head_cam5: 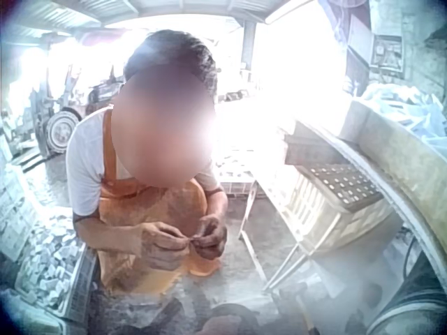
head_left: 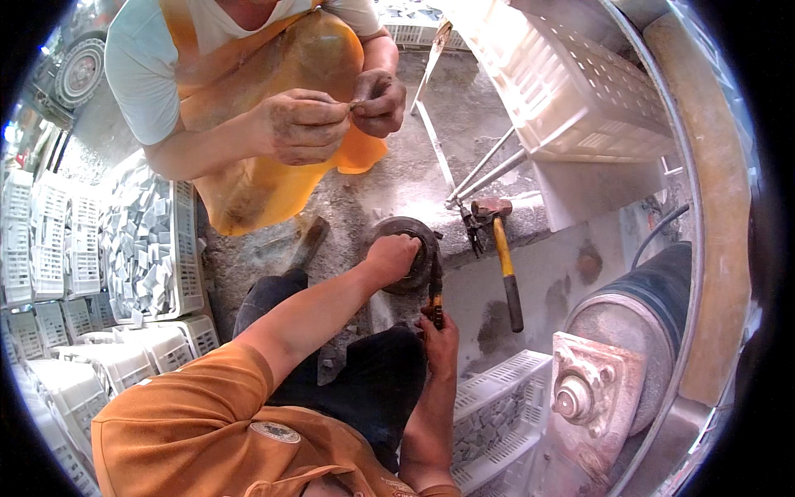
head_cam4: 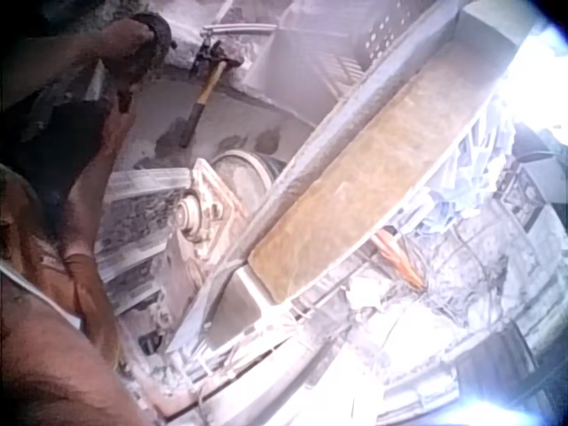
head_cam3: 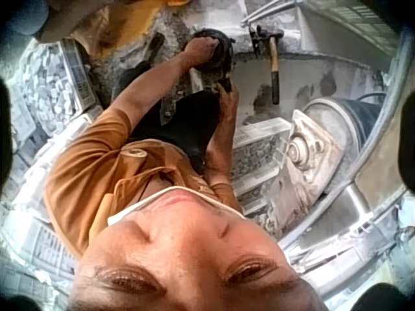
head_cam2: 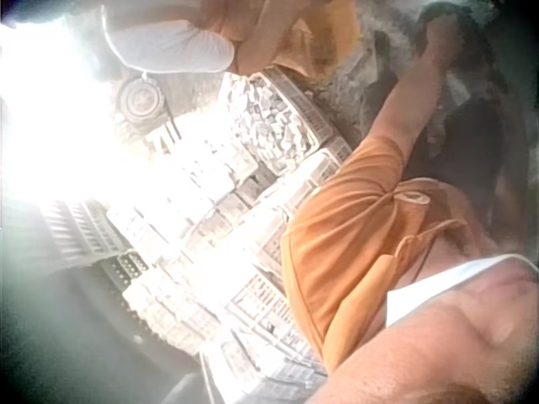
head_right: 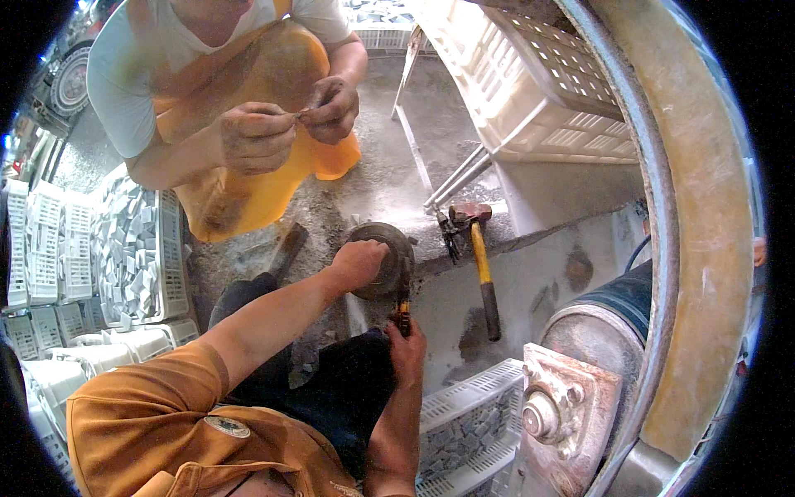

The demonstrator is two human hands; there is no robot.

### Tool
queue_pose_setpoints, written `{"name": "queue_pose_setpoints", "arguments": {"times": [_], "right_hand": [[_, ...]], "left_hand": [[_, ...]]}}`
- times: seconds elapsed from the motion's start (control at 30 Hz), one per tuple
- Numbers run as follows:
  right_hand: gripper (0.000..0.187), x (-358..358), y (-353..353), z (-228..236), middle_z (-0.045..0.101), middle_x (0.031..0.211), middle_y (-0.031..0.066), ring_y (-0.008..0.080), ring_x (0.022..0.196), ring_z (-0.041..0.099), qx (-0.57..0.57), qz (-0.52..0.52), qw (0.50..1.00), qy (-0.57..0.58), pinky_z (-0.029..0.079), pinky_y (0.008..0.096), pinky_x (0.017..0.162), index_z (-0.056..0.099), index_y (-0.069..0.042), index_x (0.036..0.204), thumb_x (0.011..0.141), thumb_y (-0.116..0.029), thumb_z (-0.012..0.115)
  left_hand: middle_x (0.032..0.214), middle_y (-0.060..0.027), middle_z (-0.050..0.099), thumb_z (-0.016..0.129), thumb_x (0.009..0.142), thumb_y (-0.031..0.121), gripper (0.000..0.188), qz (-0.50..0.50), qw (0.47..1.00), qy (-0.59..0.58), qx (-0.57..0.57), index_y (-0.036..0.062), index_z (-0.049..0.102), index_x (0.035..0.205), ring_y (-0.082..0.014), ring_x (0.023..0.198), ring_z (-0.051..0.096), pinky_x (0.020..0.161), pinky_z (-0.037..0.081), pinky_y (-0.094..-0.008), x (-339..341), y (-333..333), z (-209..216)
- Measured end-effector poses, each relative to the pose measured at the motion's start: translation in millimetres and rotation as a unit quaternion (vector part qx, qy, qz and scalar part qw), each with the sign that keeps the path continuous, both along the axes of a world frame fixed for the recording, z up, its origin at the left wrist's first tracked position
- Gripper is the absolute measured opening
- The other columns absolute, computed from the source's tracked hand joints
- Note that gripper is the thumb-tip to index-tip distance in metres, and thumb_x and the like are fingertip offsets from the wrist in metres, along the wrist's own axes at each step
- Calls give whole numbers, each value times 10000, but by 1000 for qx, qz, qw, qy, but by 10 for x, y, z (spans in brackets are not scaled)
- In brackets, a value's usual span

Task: The person sits on the floor and uses pliers and a hammer to disassemble and adjust a mechanical part. Another person assists by handing over tools and helping with the assembly.

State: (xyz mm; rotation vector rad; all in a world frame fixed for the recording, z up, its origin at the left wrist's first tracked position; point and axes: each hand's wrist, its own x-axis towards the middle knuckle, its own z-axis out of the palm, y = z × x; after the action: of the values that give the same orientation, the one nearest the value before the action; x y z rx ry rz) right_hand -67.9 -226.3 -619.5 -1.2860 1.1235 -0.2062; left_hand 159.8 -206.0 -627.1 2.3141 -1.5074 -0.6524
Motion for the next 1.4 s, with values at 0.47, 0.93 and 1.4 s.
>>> {"name": "queue_pose_setpoints", "arguments": {"times": [0.47,0.93,1.4], "right_hand": [[233,-16,-9,-29,663,865,37,130,772,641,-23,30,999,8,475,260,643,634,-25,1097,885,-124,641],[250,-11,18,-49,668,871,105,217,812,619,-27,16,999,8,478,337,769,634,14,1005,852,-182,660],[270,9,38,30,672,927,80,174,849,622,-6,10,1000,9,481,314,787,637,14,1078,868,-155,653]], "left_hand": [[971,-167,645,511,838,90,199,5,1000,-6,-8,48,595,1013,-343,924,657,771,542,-436,-15,-4,35],[994,-172,640,547,805,77,249,1,1000,4,-10,31,586,1046,-342,953,645,792,534,-432,-14,22,70],[1002,-192,632,564,798,78,258,9,1000,29,1,21,569,1050,-363,963,636,819,522,-447,-14,20,163]]}}
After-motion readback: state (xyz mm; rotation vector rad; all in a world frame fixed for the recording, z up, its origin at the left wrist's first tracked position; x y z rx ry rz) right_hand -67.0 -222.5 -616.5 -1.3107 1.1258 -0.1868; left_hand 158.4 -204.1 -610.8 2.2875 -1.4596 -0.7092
